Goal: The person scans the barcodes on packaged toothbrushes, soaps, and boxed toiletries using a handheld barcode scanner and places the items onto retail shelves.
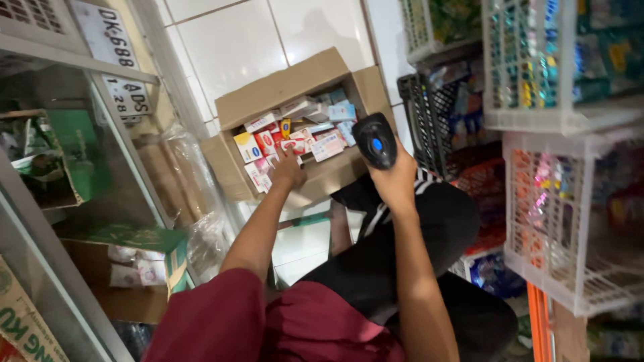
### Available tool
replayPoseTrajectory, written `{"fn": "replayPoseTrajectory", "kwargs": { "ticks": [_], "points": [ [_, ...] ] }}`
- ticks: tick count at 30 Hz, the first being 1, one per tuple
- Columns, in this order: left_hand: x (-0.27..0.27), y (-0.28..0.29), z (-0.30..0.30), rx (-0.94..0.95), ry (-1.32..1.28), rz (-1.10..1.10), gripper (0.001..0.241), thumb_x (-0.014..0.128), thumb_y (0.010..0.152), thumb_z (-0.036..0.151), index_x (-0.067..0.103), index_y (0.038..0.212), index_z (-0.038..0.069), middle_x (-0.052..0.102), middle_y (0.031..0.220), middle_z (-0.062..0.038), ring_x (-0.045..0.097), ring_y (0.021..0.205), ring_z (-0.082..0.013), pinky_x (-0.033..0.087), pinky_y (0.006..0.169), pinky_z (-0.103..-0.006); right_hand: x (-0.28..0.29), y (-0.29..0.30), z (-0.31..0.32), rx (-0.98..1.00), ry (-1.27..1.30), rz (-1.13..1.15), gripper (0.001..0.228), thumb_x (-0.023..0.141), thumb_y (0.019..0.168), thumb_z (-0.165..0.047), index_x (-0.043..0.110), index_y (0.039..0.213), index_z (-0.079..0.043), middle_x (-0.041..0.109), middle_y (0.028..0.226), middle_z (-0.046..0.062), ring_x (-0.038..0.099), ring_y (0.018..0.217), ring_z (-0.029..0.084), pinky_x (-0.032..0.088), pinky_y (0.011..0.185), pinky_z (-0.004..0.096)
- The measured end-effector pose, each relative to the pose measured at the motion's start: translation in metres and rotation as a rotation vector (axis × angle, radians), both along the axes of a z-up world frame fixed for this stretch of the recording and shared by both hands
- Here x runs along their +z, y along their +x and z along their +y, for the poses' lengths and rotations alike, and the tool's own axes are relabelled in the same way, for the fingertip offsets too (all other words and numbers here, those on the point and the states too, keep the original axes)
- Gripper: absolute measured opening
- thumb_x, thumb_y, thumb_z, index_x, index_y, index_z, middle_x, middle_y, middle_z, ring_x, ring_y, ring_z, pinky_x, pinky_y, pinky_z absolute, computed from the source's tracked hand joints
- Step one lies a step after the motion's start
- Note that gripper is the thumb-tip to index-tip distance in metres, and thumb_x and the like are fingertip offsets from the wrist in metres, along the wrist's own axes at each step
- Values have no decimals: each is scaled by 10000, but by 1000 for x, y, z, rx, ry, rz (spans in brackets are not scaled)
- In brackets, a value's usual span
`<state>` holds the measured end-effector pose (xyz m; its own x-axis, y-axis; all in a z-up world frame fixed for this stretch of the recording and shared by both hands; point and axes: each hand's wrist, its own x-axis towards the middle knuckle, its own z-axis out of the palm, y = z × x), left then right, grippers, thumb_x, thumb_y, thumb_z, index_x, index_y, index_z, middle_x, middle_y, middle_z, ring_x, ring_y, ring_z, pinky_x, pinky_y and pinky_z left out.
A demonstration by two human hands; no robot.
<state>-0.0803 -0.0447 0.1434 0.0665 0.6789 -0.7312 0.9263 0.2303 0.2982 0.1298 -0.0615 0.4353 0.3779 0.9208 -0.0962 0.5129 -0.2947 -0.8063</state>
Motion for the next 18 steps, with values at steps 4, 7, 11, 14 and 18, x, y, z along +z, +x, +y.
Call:
{"fn": "replayPoseTrajectory", "kwargs": {
  "ticks": [4, 7, 11, 14, 18],
  "points": [
    [13, -1, 16, 204, -140, -8, 1196, 812, 722, 328, 33, 1625, 238, 78, 1658, -246, 453, 1362, -513, 419, 1105, -558, -7, 0, 12, 17, -91, -15, 392, 843, 788, -114, 690, 1138, -21, 769, 985, 155, 763, 932, 229, 563, 807, 331],
    [-1, 6, 14, 292, -150, -83, 1255, 835, 689, 231, 31, 1648, 331, 39, 1639, -308, 448, 1332, -561, 458, 1065, -544, -8, -3, 12, -14, -166, 73, 377, 836, 819, -118, 689, 1153, -25, 778, 990, 130, 739, 894, 208, 559, 810, 324],
    [-24, 17, 21, 229, -147, 3, 1206, 854, 649, 202, 155, 1624, 332, 99, 1642, -292, 618, 1175, -513, 568, 941, -500, -9, -6, 17, 33, -122, 95, 368, 826, 844, -119, 685, 1169, -21, 778, 1013, 114, 739, 913, 164, 560, 821, 309],
    [-34, 19, 25, 188, -149, 35, 1215, 862, 633, 194, 144, 1609, 292, 62, 1622, -292, 680, 1061, -475, 594, 882, -467, -8, -10, 19, 32, -150, 100, 374, 826, 833, -114, 692, 1169, -19, 781, 1008, 115, 751, 906, 157, 563, 812, 300],
    [-39, 20, 29, 224, -161, 9, 1051, 871, 624, 184, 333, 1525, 236, 124, 1610, -269, 685, 1055, -461, 587, 888, -454, -8, -12, 20, 34, -161, 135, 384, 819, 827, -110, 702, 1183, -26, 790, 1013, 111, 766, 929, 152, 570, 814, 289]
  ]
}}
